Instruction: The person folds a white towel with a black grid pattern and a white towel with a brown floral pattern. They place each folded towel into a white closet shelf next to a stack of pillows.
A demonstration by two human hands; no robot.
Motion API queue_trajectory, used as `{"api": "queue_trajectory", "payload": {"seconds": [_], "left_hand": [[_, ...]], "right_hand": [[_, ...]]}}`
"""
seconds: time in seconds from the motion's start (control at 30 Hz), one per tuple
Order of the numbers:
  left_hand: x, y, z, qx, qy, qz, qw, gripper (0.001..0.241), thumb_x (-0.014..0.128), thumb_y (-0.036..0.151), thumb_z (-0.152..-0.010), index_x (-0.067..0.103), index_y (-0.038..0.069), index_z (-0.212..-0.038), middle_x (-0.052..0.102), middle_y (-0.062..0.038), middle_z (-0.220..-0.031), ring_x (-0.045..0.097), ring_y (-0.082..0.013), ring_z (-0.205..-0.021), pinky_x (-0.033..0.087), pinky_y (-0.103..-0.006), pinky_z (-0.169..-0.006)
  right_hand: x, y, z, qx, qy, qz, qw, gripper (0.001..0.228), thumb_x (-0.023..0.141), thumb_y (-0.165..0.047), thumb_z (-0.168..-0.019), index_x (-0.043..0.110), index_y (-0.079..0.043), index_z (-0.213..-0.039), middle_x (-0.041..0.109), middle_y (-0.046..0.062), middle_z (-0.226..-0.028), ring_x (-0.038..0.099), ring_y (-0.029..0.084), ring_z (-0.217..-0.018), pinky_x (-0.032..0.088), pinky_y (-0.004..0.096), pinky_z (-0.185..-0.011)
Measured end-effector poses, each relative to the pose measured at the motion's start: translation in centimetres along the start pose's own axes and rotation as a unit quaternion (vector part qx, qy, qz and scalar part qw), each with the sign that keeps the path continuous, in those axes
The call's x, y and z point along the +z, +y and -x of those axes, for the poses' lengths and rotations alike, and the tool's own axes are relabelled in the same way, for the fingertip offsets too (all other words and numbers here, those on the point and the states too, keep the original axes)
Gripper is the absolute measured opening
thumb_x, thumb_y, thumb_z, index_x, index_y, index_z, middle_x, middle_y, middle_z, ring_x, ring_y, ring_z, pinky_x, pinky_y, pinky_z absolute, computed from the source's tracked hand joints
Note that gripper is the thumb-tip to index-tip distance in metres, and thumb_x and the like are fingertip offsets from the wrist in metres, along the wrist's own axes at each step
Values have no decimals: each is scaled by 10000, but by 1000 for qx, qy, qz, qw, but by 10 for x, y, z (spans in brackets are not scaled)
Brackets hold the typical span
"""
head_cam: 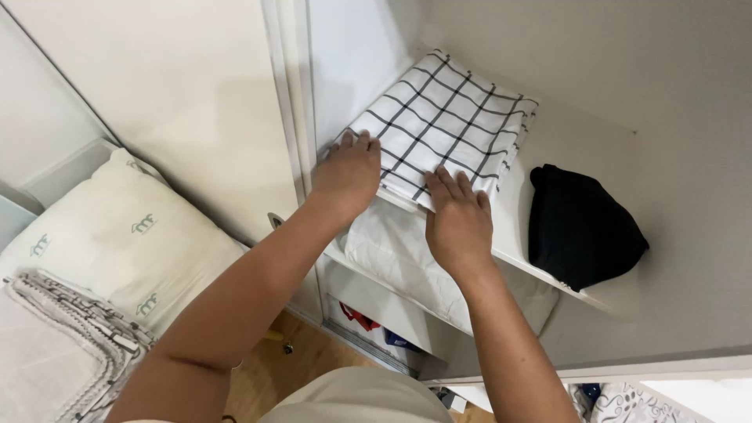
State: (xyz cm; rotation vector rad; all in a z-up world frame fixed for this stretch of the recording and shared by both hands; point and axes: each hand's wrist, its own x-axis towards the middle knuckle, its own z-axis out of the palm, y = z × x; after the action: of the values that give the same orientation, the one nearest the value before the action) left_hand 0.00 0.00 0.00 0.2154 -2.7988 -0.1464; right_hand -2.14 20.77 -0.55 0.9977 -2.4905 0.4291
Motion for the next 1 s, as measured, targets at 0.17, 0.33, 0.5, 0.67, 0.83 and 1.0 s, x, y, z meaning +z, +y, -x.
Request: {"api": "queue_trajectory", "payload": {"seconds": [0.17, 0.33, 0.5, 0.67, 0.83, 1.0], "left_hand": [[23, -8, 4, 4, 44, -34, 998, 473, 457, 96, -955, 524, -21, -1408, 450, -196, -1532, 425, -374, -1412, 385, -498, -1120], [20, -12, -1, 8, 42, -38, 998, 468, 452, 93, -962, 532, -20, -1409, 468, -205, -1528, 428, -366, -1420, 387, -497, -1125], [-2, -5, 1, -22, -51, 17, 998, 513, 432, 93, -1003, 435, 26, -1511, 348, -204, -1620, 309, -380, -1507, 310, -524, -1199], [-45, 23, 9, 99, -212, 73, 970, 920, 587, 115, -792, 158, 113, -1605, 78, -187, -1659, 5, -377, -1529, 62, -531, -1205], [14, 33, -28, 101, -136, 216, 962, 702, 372, 277, -982, 201, 110, -1642, 148, -131, -1725, 39, -383, -1589, 77, -554, -1259], [-4, 52, -32, -95, -137, 95, 981, 847, 356, 647, -990, 212, 84, -1606, 92, -116, -1709, 2, -404, -1566, 21, -562, -1247]], "right_hand": [[-3, 7, 1, 0, 1, -5, 1000, 578, 657, -23, -829, 612, -151, -1391, 579, 72, -1493, 494, 355, -1395, 383, 586, -1090], [-5, 4, 6, 16, 3, 32, 999, 598, 617, 3, -823, 613, -156, -1400, 596, 83, -1467, 516, 360, -1365, 341, 630, -1101], [-25, -5, 6, 36, -88, 13, 995, 673, 627, -79, -817, 504, -124, -1476, 496, 114, -1532, 411, 386, -1428, 228, 665, -1127], [-25, -15, 1, 4, -99, -11, 995, 702, 668, -269, -867, 436, -23, -1482, 417, 227, -1540, 324, 425, -1456, 182, 658, -1149], [-9, -4, -21, 33, -93, -61, 993, 662, 553, -236, -938, 406, 26, -1528, 409, 261, -1569, 310, 449, -1480, 199, 640, -1178], [23, 15, -43, 121, -175, -19, 977, 660, 376, -378, -1007, 321, -15, -1555, 210, 242, -1654, 150, 496, -1514, 146, 661, -1169]]}}
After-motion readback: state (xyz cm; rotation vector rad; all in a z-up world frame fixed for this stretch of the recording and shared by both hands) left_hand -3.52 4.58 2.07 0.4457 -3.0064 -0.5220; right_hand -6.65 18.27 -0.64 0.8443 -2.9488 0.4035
